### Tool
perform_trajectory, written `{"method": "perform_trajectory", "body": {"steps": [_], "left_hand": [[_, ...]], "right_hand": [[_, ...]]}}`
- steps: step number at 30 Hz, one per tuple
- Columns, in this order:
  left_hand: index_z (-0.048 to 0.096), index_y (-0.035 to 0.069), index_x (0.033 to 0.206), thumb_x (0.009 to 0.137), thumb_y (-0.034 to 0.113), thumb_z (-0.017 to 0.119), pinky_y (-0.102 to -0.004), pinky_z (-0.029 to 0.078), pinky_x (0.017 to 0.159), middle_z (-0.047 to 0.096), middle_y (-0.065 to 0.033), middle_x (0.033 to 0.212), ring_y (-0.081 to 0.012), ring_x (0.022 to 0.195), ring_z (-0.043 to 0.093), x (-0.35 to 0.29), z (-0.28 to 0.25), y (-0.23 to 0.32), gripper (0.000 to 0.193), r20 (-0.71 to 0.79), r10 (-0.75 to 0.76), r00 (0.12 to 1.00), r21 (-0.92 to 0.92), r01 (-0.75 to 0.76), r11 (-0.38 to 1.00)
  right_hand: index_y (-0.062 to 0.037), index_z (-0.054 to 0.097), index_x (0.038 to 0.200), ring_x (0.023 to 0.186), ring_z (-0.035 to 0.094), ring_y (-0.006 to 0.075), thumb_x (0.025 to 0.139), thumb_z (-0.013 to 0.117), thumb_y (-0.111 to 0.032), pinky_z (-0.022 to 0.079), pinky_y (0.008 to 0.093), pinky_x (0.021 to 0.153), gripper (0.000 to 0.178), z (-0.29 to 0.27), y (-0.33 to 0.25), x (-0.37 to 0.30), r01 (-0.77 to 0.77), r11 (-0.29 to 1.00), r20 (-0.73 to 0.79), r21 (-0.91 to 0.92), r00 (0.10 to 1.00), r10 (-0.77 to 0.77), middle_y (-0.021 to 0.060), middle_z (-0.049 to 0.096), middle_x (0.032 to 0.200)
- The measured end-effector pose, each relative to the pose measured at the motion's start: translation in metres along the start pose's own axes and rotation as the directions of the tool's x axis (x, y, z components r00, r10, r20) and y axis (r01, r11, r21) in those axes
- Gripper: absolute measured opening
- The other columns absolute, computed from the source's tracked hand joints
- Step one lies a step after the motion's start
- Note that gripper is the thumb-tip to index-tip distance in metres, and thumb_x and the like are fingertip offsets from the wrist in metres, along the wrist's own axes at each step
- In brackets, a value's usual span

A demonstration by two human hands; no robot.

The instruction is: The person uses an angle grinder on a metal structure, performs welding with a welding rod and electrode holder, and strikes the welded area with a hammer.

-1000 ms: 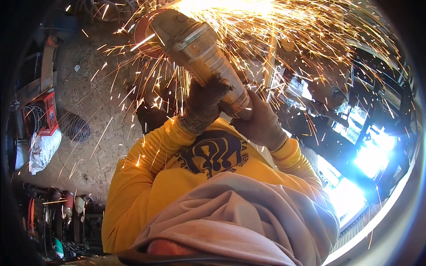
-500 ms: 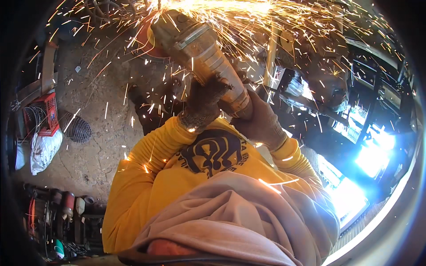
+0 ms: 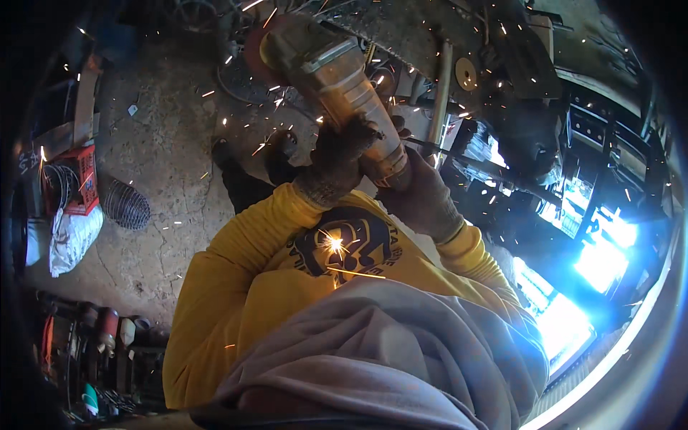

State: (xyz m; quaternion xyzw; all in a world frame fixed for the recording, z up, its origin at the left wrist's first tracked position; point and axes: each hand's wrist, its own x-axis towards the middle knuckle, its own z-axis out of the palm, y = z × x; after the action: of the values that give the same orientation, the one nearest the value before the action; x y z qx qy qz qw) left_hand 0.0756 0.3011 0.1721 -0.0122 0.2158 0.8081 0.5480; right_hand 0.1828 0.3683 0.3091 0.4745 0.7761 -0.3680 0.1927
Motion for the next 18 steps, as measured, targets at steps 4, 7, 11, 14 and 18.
{"method": "perform_trajectory", "body": {"steps": [4,7,11,14,18], "left_hand": [[0.043,-0.001,0.133,0.088,0.018,0.073,-0.0449,0.057,0.096,0.061,-0.0215,0.120,-0.0333,0.111,0.066,-0.003,-0.002,-0.015,0.056,0.036,-0.057,0.998,-0.084,0.060,0.995],[0.039,-0.001,0.136,0.090,0.017,0.072,-0.0445,0.055,0.100,0.060,-0.0217,0.123,-0.0326,0.115,0.064,-0.009,-0.006,-0.017,0.059,0.095,-0.118,0.988,-0.096,0.127,0.987],[0.038,-0.001,0.137,0.092,0.015,0.069,-0.0437,0.053,0.103,0.059,-0.0204,0.125,-0.0305,0.118,0.062,-0.016,-0.001,0.005,0.057,0.125,-0.167,0.978,0.072,0.159,0.985],[0.038,-0.001,0.138,0.094,0.016,0.067,-0.0433,0.052,0.104,0.059,-0.0194,0.127,-0.0290,0.119,0.062,-0.023,-0.007,0.005,0.055,0.123,-0.111,0.986,0.086,0.101,0.991],[0.039,-0.001,0.138,0.097,0.017,0.064,-0.0435,0.051,0.105,0.057,-0.0174,0.130,-0.0287,0.121,0.061,-0.037,-0.008,0.023,0.050,0.072,-0.098,0.993,0.095,0.091,0.991]], "right_hand": [[-0.0060,0.051,0.140,0.114,0.067,0.0381,0.074,0.081,-0.019,0.055,0.0450,0.095,0.074,-0.007,-0.003,-0.006,-0.079,0.994,0.009,-0.071,0.997,0.080,0.0221,0.069,0.119],[-0.0055,0.050,0.141,0.114,0.067,0.0383,0.074,0.081,-0.019,0.054,0.0447,0.095,0.074,-0.003,0.000,-0.012,-0.083,0.996,0.021,-0.034,0.996,0.084,0.0221,0.069,0.118],[-0.0049,0.051,0.140,0.114,0.067,0.0385,0.073,0.080,-0.018,0.054,0.0445,0.096,0.074,0.005,0.009,-0.015,-0.048,0.999,0.014,0.002,0.999,0.048,0.0222,0.070,0.118],[-0.0046,0.053,0.138,0.099,0.074,0.0256,0.078,0.079,-0.011,0.058,0.0384,0.082,0.066,0.017,0.016,-0.016,0.111,0.988,-0.061,-0.109,0.991,-0.118,0.0153,0.073,0.110],[-0.0038,0.052,0.138,0.104,0.071,0.0309,0.077,0.080,-0.013,0.057,0.0406,0.087,0.067,0.022,0.003,-0.014,0.078,0.995,0.013,-0.070,0.997,-0.077,0.0182,0.072,0.112]]}}
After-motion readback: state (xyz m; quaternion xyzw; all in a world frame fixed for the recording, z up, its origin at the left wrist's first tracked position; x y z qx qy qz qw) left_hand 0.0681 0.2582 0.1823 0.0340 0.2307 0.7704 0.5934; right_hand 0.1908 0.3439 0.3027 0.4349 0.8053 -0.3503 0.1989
